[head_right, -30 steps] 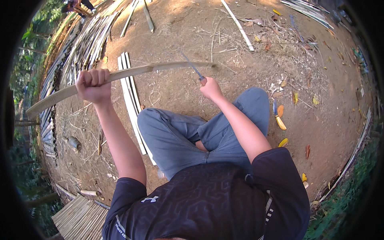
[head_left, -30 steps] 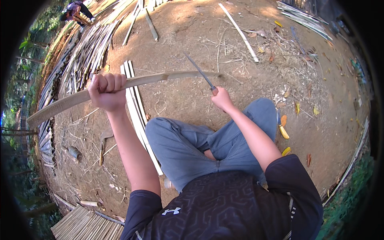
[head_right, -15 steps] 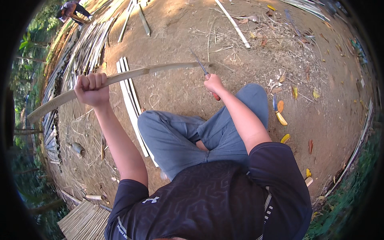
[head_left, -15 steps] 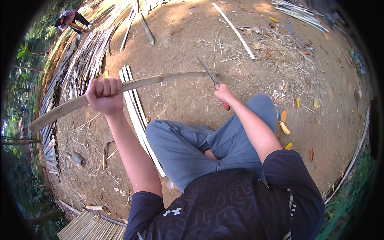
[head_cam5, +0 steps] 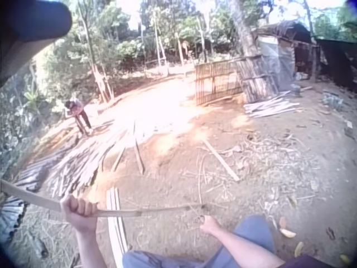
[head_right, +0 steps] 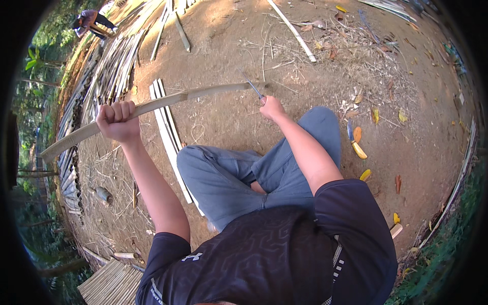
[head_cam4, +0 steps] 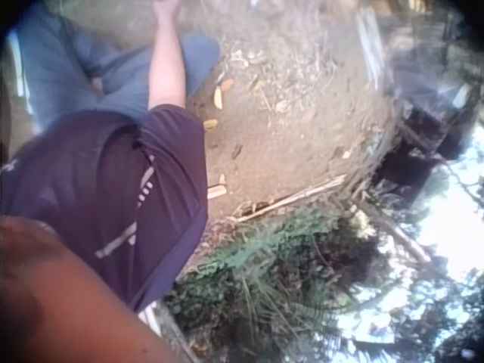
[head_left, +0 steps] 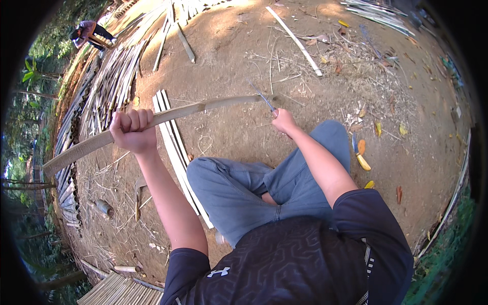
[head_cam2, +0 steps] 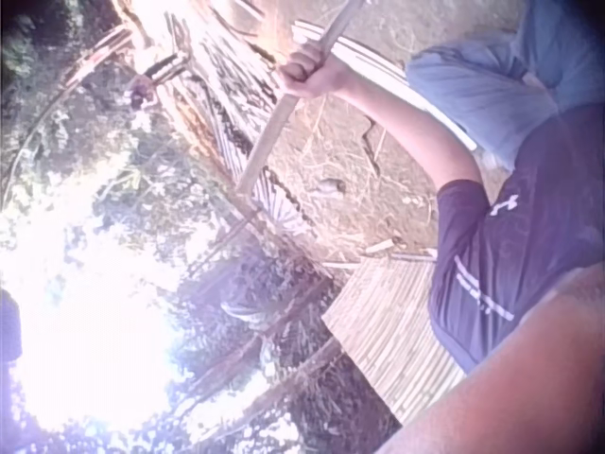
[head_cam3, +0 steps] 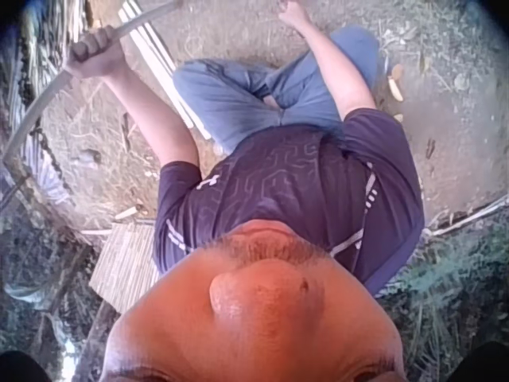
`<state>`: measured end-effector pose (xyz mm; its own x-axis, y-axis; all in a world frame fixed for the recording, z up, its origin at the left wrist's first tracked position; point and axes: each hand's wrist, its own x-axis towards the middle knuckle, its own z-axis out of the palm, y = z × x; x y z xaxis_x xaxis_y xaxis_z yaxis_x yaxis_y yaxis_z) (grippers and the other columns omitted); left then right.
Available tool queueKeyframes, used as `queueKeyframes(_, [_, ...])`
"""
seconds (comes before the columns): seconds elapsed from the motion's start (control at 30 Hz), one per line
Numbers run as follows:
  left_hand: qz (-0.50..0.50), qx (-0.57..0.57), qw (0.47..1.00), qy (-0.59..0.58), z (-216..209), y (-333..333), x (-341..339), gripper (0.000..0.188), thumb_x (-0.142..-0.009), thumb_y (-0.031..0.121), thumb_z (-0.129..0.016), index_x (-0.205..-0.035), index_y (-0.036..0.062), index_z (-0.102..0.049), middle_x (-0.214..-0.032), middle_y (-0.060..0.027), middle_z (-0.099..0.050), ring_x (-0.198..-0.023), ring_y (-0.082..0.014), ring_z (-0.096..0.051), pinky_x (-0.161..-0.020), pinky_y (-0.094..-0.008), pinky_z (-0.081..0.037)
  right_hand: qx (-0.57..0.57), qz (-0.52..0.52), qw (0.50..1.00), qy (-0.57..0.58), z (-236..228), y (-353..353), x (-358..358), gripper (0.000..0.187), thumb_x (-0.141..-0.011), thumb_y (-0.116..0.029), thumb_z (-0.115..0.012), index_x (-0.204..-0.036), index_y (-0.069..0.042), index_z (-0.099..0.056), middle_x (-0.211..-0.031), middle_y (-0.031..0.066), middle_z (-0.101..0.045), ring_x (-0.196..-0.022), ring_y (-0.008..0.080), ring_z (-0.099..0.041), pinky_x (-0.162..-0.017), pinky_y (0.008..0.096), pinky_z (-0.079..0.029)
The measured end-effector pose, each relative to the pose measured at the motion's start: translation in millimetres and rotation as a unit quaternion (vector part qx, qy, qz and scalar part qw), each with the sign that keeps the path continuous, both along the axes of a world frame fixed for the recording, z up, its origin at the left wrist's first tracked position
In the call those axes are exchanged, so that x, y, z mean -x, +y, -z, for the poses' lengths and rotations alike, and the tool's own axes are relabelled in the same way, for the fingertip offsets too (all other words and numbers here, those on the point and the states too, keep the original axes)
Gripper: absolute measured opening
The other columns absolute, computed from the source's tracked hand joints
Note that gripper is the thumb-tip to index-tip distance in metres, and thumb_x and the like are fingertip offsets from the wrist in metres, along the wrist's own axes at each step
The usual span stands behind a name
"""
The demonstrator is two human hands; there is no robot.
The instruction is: The person holds a bamboo strip and shaves the edges using a large knife, turning the strip over to work on different sides.
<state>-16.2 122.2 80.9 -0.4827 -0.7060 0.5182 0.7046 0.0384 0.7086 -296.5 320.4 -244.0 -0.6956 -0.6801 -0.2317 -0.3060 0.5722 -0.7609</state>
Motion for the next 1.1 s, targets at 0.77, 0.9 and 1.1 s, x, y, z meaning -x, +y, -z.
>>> queueKeyframes(0.77, [-0.034,-0.04,0.999,0.009,-1.4,-6.4,6.8,0.045,-0.099,0.027,-0.043,-0.062,0.0155,-0.022,-0.051,0.0044,-0.016,-0.048,-0.01,-0.012,-0.048,-0.0313,-0.018,-0.06,0.023,0.995,0.073,22.4,7.3,4.7,0.01,-0.077,-0.01,-0.061,-0.084,-0.002,-0.062,-0.079,0.0211,-0.067,-0.078,0.0382,-0.067,-0.069,0.0459,-0.049])
queueKeyframes(0.9, [-0.077,-0.009,0.997,-0.014,0.6,-8.9,3.7,0.046,-0.099,0.027,-0.044,-0.061,0.0153,-0.021,-0.052,0.0049,-0.016,-0.047,-0.0101,-0.014,-0.048,-0.0313,-0.017,0.018,-0.055,0.996,0.069,-1.3,4.2,-16.3,0.011,-0.081,-0.012,-0.058,-0.082,-0.002,-0.062,-0.074,0.0193,-0.065,-0.076,0.0345,-0.068,-0.066,0.0448,-0.048])
queueKeyframes(1.1, [-0.007,-0.081,0.996,0.03,0.4,-18.6,29.2,0.047,-0.095,0.032,-0.049,-0.059,0.0186,-0.023,-0.049,0.0044,-0.02,-0.042,-0.0124,-0.022,-0.044,-0.0317,-0.02,-0.084,0.068,0.994,-0.02,27.3,10.1,9.1,0.014,-0.079,-0.012,-0.063,-0.089,-0.002,-0.064,-0.08,0.0208,-0.067,-0.079,0.0391,-0.066,-0.071,0.0461,-0.049])
